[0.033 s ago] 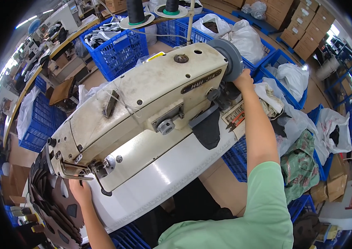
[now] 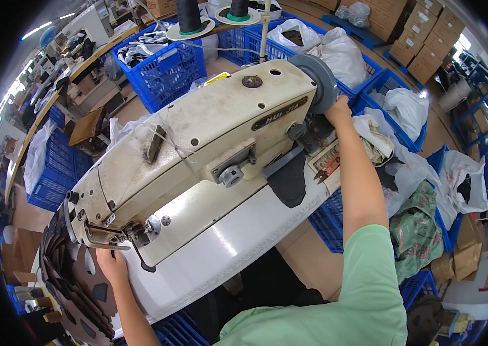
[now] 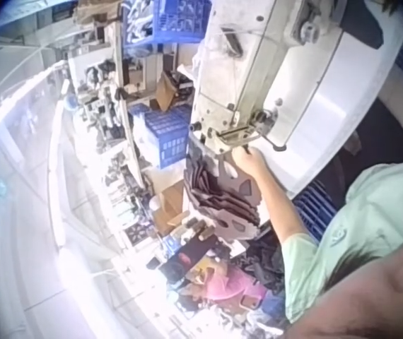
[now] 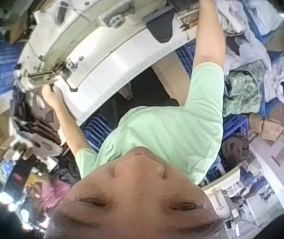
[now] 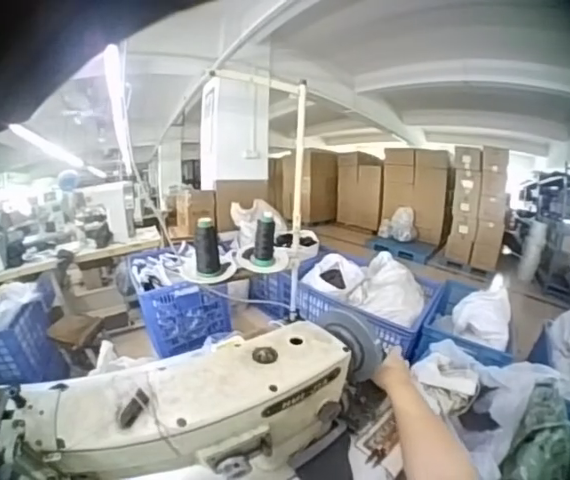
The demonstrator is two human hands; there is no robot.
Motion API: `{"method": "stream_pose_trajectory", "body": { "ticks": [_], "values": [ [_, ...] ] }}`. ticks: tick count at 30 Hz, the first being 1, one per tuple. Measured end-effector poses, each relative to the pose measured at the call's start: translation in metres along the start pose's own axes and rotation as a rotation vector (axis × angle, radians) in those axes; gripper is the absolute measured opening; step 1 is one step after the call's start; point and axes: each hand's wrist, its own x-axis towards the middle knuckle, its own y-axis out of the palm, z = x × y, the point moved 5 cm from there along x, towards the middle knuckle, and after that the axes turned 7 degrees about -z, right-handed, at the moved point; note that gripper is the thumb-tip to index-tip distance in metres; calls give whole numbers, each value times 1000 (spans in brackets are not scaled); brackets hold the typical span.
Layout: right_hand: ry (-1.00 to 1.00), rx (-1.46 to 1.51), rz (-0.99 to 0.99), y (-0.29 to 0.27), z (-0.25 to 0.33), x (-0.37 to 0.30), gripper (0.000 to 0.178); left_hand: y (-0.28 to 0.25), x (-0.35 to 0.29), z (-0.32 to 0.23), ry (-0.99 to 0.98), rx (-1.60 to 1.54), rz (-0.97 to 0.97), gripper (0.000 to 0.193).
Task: Sewing together components of shoe uppers using an industrial sewing machine.
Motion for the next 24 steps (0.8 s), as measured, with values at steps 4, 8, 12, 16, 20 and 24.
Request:
{"method": "stream_pose_trajectory", "body": {
  "ticks": [4,8,12,16,20,24],
  "values": [
    [31,53,-60,-5,-9,9,90,0,0,-9,2,17,18,41],
    [-39,427,-327,-41,-31,20,91,5,6,-18,59,55,-1,37],
    [-110,794,-458,-90,-45,-26,93,-15,26,86,-362,-198,-154,36],
    [-253,1135,-155,-143,-1,-157,90,-99,53,102,-733,-901,-350,35],
    [-927,1098,173,-161,61,-316,58,-164,25,40,-698,-991,-506,32],
    [-1415,969,601,-164,132,-447,32,-194,-16,-50,-561,-1124,-602,31]
  ]
}}
